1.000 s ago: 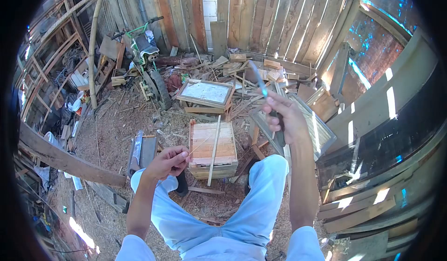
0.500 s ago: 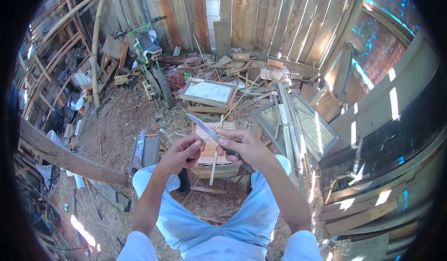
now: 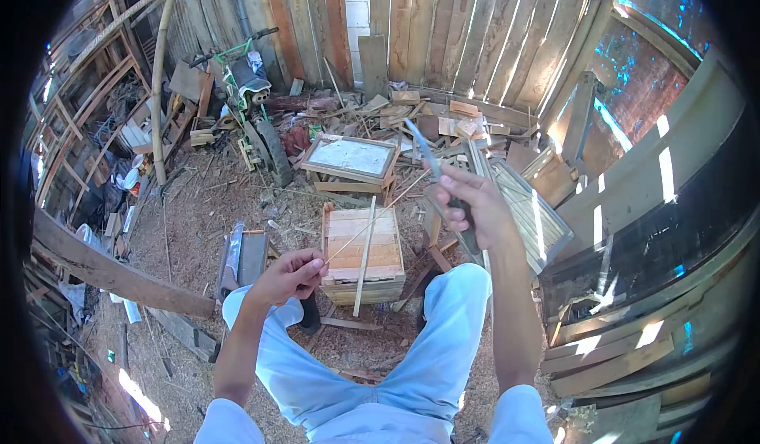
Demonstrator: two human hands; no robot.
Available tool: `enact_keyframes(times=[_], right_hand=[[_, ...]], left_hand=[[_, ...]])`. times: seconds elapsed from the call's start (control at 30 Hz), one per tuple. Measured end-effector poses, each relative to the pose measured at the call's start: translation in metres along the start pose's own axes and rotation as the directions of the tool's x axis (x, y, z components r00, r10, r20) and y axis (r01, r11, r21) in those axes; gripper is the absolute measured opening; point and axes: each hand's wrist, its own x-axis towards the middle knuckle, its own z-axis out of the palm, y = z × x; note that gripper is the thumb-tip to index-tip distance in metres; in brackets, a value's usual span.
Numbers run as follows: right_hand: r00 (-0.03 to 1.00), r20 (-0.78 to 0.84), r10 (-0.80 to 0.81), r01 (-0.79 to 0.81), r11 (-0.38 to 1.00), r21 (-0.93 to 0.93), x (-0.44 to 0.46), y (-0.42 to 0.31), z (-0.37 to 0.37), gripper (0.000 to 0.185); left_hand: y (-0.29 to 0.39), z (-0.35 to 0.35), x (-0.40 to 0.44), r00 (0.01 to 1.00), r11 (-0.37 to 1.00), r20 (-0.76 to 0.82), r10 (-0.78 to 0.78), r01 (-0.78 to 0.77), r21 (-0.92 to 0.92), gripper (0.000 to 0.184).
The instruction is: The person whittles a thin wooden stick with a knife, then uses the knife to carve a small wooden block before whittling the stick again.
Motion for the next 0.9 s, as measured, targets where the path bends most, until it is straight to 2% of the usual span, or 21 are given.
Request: enact_keyframes(times=[0.1, 0.17, 0.2, 0.23, 0.27, 0.3, 0.4, 0.47, 0.57, 0.6, 0.77, 0.83, 0.87, 0.9], right_hand=[[0.996, -0.065, -0.058, 0.058, 0.998, 0.002, 0.005, -0.008, -0.018, 0.036], [0.983, -0.086, -0.162, 0.167, 0.985, 0.05, 0.01, -0.017, -0.027, 0.037], [0.976, -0.147, -0.162, 0.159, 0.987, -0.032, 0.011, -0.014, -0.02, 0.035], [0.979, -0.129, -0.158, 0.156, 0.987, -0.03, 0.013, -0.003, -0.012, 0.035], [0.98, -0.167, -0.107, 0.088, 0.989, -0.119, 0.016, 0.011, -0.004, 0.035], [0.976, -0.209, -0.064, 0.02, 0.978, -0.207, 0.018, 0.025, 0.005, 0.035], [0.971, -0.238, -0.035, -0.033, 0.961, -0.274, 0.022, 0.068, 0.033, 0.03], [0.942, -0.291, -0.165, -0.053, 0.785, -0.617, 0.024, 0.097, 0.043, 0.024], [0.946, -0.236, -0.222, 0.004, 0.737, -0.676, 0.021, 0.119, 0.046, 0.021], [0.955, -0.198, -0.223, 0.048, 0.77, -0.636, 0.019, 0.121, 0.047, 0.018], [0.968, -0.148, -0.201, 0.036, 0.699, -0.714, 0.012, 0.12, 0.037, 0.013], [0.945, -0.058, -0.323, 0.157, 0.601, -0.784, 0.005, 0.114, 0.034, 0.013], [0.94, -0.033, -0.338, 0.148, 0.493, -0.857, 0.003, 0.11, 0.028, 0.012], [0.94, -0.045, -0.338, 0.138, 0.499, -0.856, 0.0, 0.105, 0.025, 0.012]], left_hand=[[-0.004, -0.009, 0.002, 0.999, 1.0, 0.031, -0.03, 0.03, -0.003, 0.024], [-0.009, -0.014, 0.007, 0.999, 0.999, 0.016, 0.042, -0.041, -0.034, 0.022], [-0.012, -0.017, 0.015, 0.999, 0.998, 0.001, 0.046, -0.046, -0.031, 0.022], [-0.015, -0.018, 0.031, 0.978, 0.982, -0.085, 0.189, -0.186, 0.039, 0.021], [-0.016, -0.018, 0.048, 0.93, 0.941, -0.158, 0.333, -0.317, 0.12, 0.021], [-0.013, -0.016, 0.064, 0.915, 0.934, -0.189, 0.356, -0.345, 0.09, 0.018], [-0.009, -0.003, 0.104, 0.867, 0.898, -0.26, 0.425, -0.44, -0.001, 0.014], [-0.007, 0.004, 0.117, 0.834, 0.863, -0.299, 0.464, -0.501, -0.059, 0.012], [-0.006, 0.004, 0.124, 0.797, 0.841, -0.366, 0.48, -0.537, -0.066, 0.012], [-0.007, 0.002, 0.124, 0.792, 0.836, -0.369, 0.487, -0.544, -0.065, 0.012], [-0.002, -0.017, 0.108, 0.775, 0.849, -0.423, 0.47, -0.529, -0.025, 0.012], [0.013, -0.039, 0.096, 0.711, 0.831, -0.512, 0.482, -0.556, 0.012, 0.013], [0.021, -0.048, 0.089, 0.669, 0.803, -0.553, 0.497, -0.595, 0.001, 0.013], [0.03, -0.057, 0.079, 0.626, 0.774, -0.592, 0.508, -0.633, -0.006, 0.014]])
